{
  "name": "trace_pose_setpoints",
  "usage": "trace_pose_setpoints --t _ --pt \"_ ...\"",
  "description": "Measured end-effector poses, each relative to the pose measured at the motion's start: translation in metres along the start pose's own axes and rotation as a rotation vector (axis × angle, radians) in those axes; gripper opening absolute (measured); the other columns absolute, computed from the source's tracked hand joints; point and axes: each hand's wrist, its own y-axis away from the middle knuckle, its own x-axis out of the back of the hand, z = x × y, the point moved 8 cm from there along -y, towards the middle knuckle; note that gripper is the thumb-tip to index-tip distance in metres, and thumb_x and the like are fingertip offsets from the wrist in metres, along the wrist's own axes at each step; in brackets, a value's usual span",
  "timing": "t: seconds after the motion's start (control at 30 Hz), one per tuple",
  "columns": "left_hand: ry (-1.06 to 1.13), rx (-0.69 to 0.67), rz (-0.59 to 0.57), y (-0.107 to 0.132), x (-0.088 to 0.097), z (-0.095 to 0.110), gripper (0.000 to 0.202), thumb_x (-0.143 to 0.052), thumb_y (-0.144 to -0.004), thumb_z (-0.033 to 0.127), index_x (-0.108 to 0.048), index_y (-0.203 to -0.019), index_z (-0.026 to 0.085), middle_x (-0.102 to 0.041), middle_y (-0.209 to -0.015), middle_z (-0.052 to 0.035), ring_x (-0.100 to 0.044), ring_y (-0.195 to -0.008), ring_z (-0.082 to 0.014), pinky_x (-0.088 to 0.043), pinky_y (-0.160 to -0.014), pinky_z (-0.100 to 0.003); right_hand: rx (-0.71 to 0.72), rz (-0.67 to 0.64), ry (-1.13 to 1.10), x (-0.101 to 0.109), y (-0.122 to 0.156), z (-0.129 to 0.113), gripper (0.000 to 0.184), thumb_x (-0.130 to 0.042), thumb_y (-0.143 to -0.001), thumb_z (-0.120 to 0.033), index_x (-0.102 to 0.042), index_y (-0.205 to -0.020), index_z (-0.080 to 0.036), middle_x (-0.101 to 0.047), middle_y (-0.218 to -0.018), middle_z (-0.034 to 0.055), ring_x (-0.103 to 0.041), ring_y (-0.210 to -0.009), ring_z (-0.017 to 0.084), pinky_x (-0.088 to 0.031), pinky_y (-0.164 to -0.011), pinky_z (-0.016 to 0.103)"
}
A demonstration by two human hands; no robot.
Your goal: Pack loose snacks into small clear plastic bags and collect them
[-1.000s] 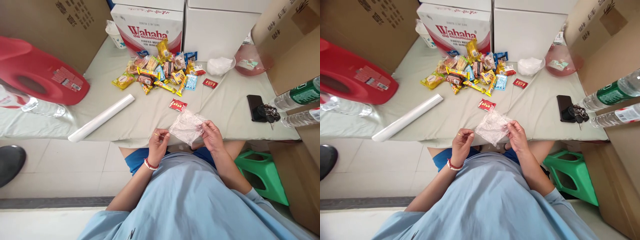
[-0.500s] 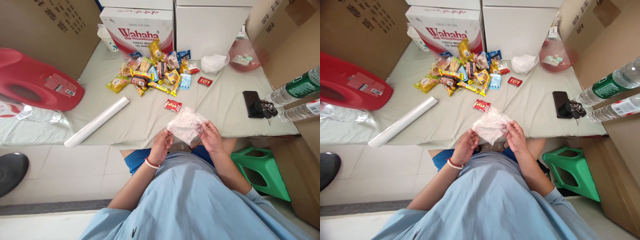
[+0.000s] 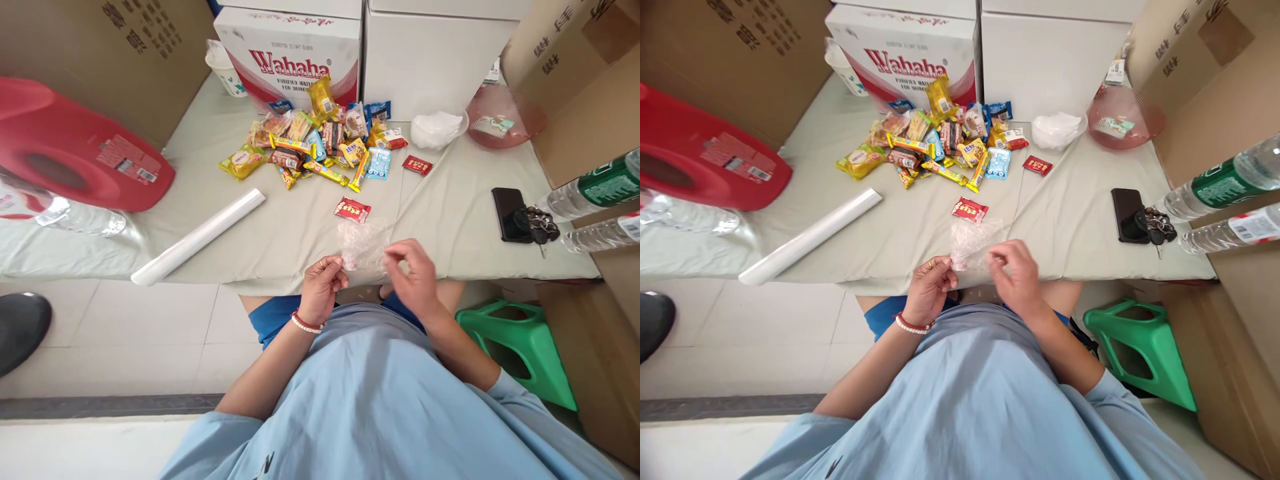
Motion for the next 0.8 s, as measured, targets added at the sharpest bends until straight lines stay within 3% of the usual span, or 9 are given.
trace_pose_setpoints --t 0.07,0.2,0.37,0.43,0.6,0.7,0.8 --pt "-0.032 -0.016 -0.017 0.004 -0.002 0.001 0.038 -0.087 -0.072 0.051 -0.069 -0.081 0.018 -0.060 -0.053 0.0026 -0.052 -0.047 -0.0086 -0.029 -0.045 -0.022 0.042 -0.180 -0.005 -0.030 0.003 -0.013 0.021 -0.073 -0.093 -0.042 -0.070 -0.109 -0.029 -0.069 -0.107 0.0081 -0.062 -0.100 0.026 -0.054 -0.088 0.043" --pt "-0.108 -0.055 -0.023 0.007 -0.001 0.001 0.041 -0.084 -0.075 0.057 -0.071 -0.082 0.019 -0.060 -0.055 0.0028 -0.048 -0.049 -0.0087 -0.032 -0.047 -0.023 -0.042 -0.237 -0.114 -0.055 0.004 -0.006 0.011 -0.067 -0.097 -0.039 -0.072 -0.096 -0.029 -0.069 -0.093 0.0052 -0.062 -0.090 0.024 -0.053 -0.083 0.040" --pt "-0.134 -0.098 -0.003 0.006 0.007 0.002 0.041 -0.080 -0.079 0.059 -0.069 -0.080 0.020 -0.057 -0.055 0.0038 -0.044 -0.049 -0.0084 -0.033 -0.049 -0.023 -0.363 -0.234 -0.397 -0.057 0.007 0.027 0.023 -0.073 -0.092 -0.048 -0.069 -0.088 -0.026 -0.063 -0.080 -0.0005 -0.054 -0.067 0.016 -0.048 -0.065 0.031" --pt "-0.243 -0.189 -0.009 0.009 0.007 0.008 0.038 -0.078 -0.083 0.057 -0.071 -0.082 0.020 -0.058 -0.058 0.0034 -0.047 -0.052 -0.0096 -0.037 -0.053 -0.025 -0.432 -0.201 -0.426 -0.055 0.008 0.033 0.028 -0.072 -0.091 -0.052 -0.067 -0.087 -0.025 -0.062 -0.079 -0.0011 -0.053 -0.067 0.015 -0.046 -0.062 0.028" --pt "-0.626 -0.532 -0.140 0.025 -0.013 0.027 0.023 -0.068 -0.093 0.040 -0.075 -0.084 0.019 -0.068 -0.072 -0.0010 -0.050 -0.060 -0.0104 -0.041 -0.060 -0.026 -0.390 -0.290 -0.357 -0.063 0.006 0.021 0.029 -0.074 -0.088 -0.051 -0.067 -0.094 -0.024 -0.065 -0.089 0.0013 -0.058 -0.080 0.017 -0.049 -0.063 0.027" --pt "-0.664 -0.541 -0.108 0.026 -0.010 0.027 0.022 -0.065 -0.094 0.036 -0.074 -0.083 0.019 -0.069 -0.074 -0.0015 -0.052 -0.059 -0.0103 -0.042 -0.059 -0.025 -0.415 -0.277 -0.372 -0.062 0.005 0.021 0.027 -0.071 -0.090 -0.049 -0.066 -0.087 -0.023 -0.062 -0.081 -0.0003 -0.054 -0.071 0.015 -0.047 -0.062 0.027" --pt "-0.625 -0.446 -0.067 0.022 -0.004 0.020 0.026 -0.067 -0.093 0.043 -0.072 -0.083 0.019 -0.068 -0.073 -0.0015 -0.053 -0.059 -0.0106 -0.043 -0.058 -0.025 -0.447 -0.200 -0.450 -0.056 0.005 0.029 0.029 -0.072 -0.089 -0.050 -0.064 -0.085 -0.023 -0.058 -0.077 -0.0022 -0.050 -0.066 0.013 -0.045 -0.062 0.027"
